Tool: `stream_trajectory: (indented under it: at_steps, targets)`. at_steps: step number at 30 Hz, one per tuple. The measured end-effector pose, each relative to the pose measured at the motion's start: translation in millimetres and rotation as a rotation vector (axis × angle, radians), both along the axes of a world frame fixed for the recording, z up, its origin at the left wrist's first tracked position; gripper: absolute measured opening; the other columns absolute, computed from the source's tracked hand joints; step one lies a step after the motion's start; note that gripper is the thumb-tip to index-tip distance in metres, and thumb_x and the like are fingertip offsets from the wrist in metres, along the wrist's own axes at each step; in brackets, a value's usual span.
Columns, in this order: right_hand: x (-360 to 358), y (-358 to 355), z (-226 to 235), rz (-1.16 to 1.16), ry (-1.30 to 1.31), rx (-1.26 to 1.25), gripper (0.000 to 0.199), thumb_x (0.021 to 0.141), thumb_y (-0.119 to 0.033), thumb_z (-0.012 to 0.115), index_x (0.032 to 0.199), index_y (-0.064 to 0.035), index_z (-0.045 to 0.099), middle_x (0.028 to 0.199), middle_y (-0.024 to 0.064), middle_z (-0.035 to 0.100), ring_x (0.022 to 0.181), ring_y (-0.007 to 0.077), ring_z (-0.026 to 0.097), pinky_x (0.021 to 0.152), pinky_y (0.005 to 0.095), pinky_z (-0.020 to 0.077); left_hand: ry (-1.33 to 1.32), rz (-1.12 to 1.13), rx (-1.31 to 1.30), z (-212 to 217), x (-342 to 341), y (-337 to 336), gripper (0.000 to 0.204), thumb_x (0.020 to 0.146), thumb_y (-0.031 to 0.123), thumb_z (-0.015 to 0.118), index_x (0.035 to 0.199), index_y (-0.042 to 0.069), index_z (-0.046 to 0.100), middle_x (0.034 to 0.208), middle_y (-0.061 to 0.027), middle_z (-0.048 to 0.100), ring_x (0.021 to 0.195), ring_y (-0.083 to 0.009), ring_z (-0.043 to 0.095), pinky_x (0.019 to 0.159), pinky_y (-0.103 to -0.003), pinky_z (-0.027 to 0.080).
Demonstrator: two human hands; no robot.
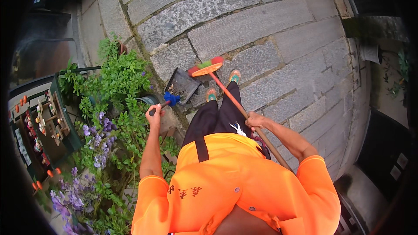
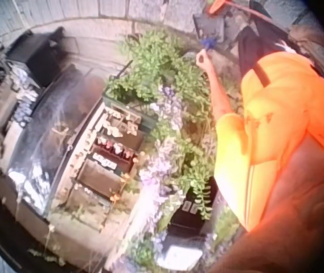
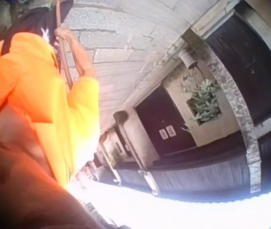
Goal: The person sweeps a stone-paved outdoor area using a broom and dustpan. They gather debris from the ground and transfer it into the dustpan, moving along the path and around potted plants.
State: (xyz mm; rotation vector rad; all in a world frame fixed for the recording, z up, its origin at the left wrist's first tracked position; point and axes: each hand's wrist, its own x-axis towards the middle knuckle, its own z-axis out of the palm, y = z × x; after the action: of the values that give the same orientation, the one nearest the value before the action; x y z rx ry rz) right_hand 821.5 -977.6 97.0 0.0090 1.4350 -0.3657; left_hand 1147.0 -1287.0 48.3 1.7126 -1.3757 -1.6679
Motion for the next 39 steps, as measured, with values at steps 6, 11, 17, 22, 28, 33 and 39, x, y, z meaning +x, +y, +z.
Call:
stream_trajectory:
  at_steps: [6, 11, 17, 22, 28, 33, 39]
  targets:
    - [-21, -1, 54, -0.019, -0.132, -0.045, 0.009, 0.07, -0.003, 0.048, 0.074, 0.0045, 0.047, 0.052, 0.0055, 0.047, 0.036, 0.0117, 0.044, 0.031, 0.0253, 0.0331, -0.008, 0.035, 0.022, 1, 15, -9, 0.018, 0.081, 0.017, 0.061, 0.075, 0.001, 0.058, 0.069, -0.0061, 0.059, 0.053, -0.0139, 0.059, 0.048, -0.023, 0.048]
    - [-75, -55, 43, 0.315, 0.275, -0.167, 0.013, 0.07, -0.005, 0.048, 0.075, 0.0073, 0.046, 0.055, 0.0099, 0.051, 0.038, 0.015, 0.05, 0.032, 0.0275, 0.0375, 0.024, 0.129, 0.012, 6, 29, 15, 0.018, 0.082, 0.018, 0.061, 0.074, 0.002, 0.057, 0.074, -0.0071, 0.059, 0.056, -0.0147, 0.06, 0.048, -0.025, 0.05]
    - [-14, -74, -1, 0.536, 0.293, -0.123, 0.012, 0.069, -0.004, 0.047, 0.067, 0.0079, 0.048, 0.058, 0.0155, 0.054, 0.041, 0.0185, 0.054, 0.035, 0.0305, 0.0415, -0.005, 0.235, -0.02, -2, 25, 44, 0.018, 0.081, 0.016, 0.061, 0.073, 0.001, 0.057, 0.071, -0.0068, 0.059, 0.054, -0.014, 0.059, 0.047, -0.025, 0.051]
    - [-22, -39, 63, 0.351, -0.058, -0.055, 0.013, 0.067, -0.004, 0.05, 0.075, 0.0064, 0.05, 0.053, 0.0067, 0.05, 0.035, 0.0137, 0.046, 0.033, 0.0259, 0.0353, -0.026, 0.271, 0.004, 1, 13, 53, 0.018, 0.082, 0.017, 0.059, 0.074, 0.001, 0.057, 0.072, -0.0072, 0.06, 0.056, -0.0139, 0.06, 0.049, -0.024, 0.051]
    - [-73, -43, 94, 0.2, -0.043, -0.049, 0.013, 0.066, -0.005, 0.051, 0.074, 0.0044, 0.047, 0.053, 0.006, 0.049, 0.037, 0.0109, 0.046, 0.033, 0.0259, 0.0351, 0.007, 0.331, -0.004, 2, 31, 74, 0.015, 0.082, 0.014, 0.059, 0.076, 0.001, 0.057, 0.073, -0.0065, 0.059, 0.056, -0.0127, 0.059, 0.048, -0.023, 0.049]
    - [-89, -98, 66, 0.445, 0.146, -0.139, 0.016, 0.069, -0.006, 0.051, 0.079, 0.0032, 0.044, 0.054, 0.0047, 0.047, 0.037, 0.0116, 0.044, 0.034, 0.0251, 0.0354, -0.016, 0.324, -0.012, 5, 27, 86, 0.014, 0.082, 0.014, 0.059, 0.077, 0.001, 0.058, 0.069, -0.0056, 0.059, 0.054, -0.0129, 0.059, 0.047, -0.024, 0.049]
    - [-31, -88, 17, 0.224, -0.052, 0.02, 0.014, 0.069, -0.003, 0.051, 0.082, 0.0031, 0.047, 0.054, 0.0049, 0.046, 0.036, 0.0119, 0.043, 0.033, 0.0242, 0.0352, -0.051, 0.382, -0.023, 1, 18, 96, 0.015, 0.081, 0.014, 0.06, 0.079, -0.001, 0.058, 0.07, -0.0076, 0.059, 0.052, -0.015, 0.059, 0.045, -0.024, 0.049]
